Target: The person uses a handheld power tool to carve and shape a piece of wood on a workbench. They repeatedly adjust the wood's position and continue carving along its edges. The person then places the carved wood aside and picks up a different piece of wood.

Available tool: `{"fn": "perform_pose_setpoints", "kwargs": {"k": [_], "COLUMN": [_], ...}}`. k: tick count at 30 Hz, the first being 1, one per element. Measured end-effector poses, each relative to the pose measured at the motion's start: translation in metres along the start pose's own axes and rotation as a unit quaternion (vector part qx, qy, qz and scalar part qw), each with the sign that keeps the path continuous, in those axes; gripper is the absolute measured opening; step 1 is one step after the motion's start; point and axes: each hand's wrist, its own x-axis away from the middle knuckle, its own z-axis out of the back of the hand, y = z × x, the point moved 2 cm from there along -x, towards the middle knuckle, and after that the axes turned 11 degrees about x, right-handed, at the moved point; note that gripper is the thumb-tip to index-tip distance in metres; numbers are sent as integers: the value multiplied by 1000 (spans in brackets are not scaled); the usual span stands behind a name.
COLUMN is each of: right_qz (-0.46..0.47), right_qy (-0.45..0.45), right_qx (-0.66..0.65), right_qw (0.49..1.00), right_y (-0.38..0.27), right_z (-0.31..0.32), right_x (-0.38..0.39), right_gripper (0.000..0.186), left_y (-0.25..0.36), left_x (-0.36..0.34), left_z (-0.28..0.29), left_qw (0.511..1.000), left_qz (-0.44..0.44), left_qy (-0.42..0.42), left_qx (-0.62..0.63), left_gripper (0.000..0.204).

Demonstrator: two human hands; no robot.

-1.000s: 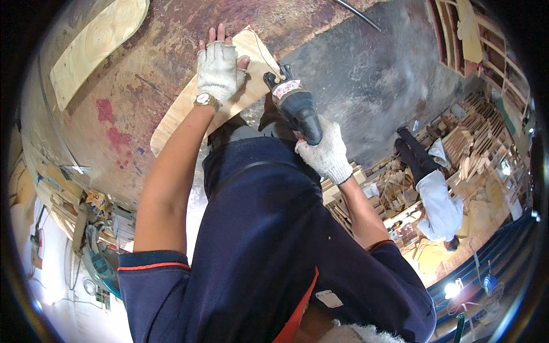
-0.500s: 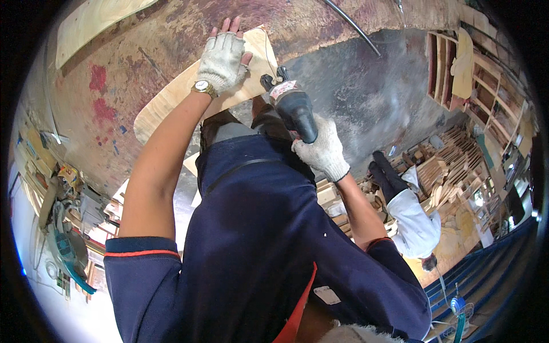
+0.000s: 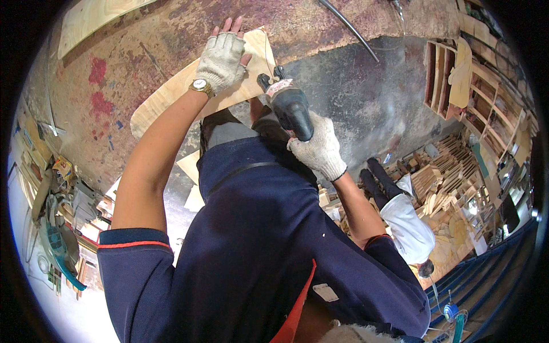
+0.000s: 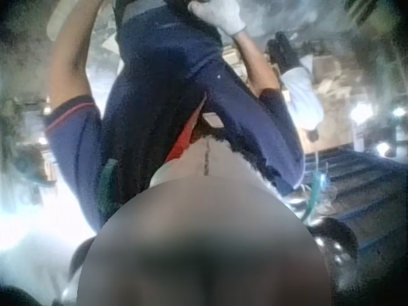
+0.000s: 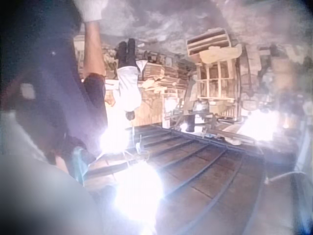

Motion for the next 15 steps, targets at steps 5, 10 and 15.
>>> {"fn": "perform_pose_setpoints", "kwargs": {"k": [5,10,15], "right_qz": [-17,1,21], "right_qy": [-7,25,79], "right_qx": [16,9,-69], "right_qw": [1000,1000,994], "right_y": [2,-8,-17], "right_z": [-4,3,10], "right_x": [-3,-2,6], "right_gripper": [56,50,37], "left_y": [0,-1,-3], "left_x": [0,1,-1], "left_z": [0,-1,-7], "left_qw": [1000,1000,999], "left_qz": [-6,-18,-23], "left_qy": [-7,-8,-19], "left_qx": [-8,-5,-28], "left_gripper": [64,63,66]}}
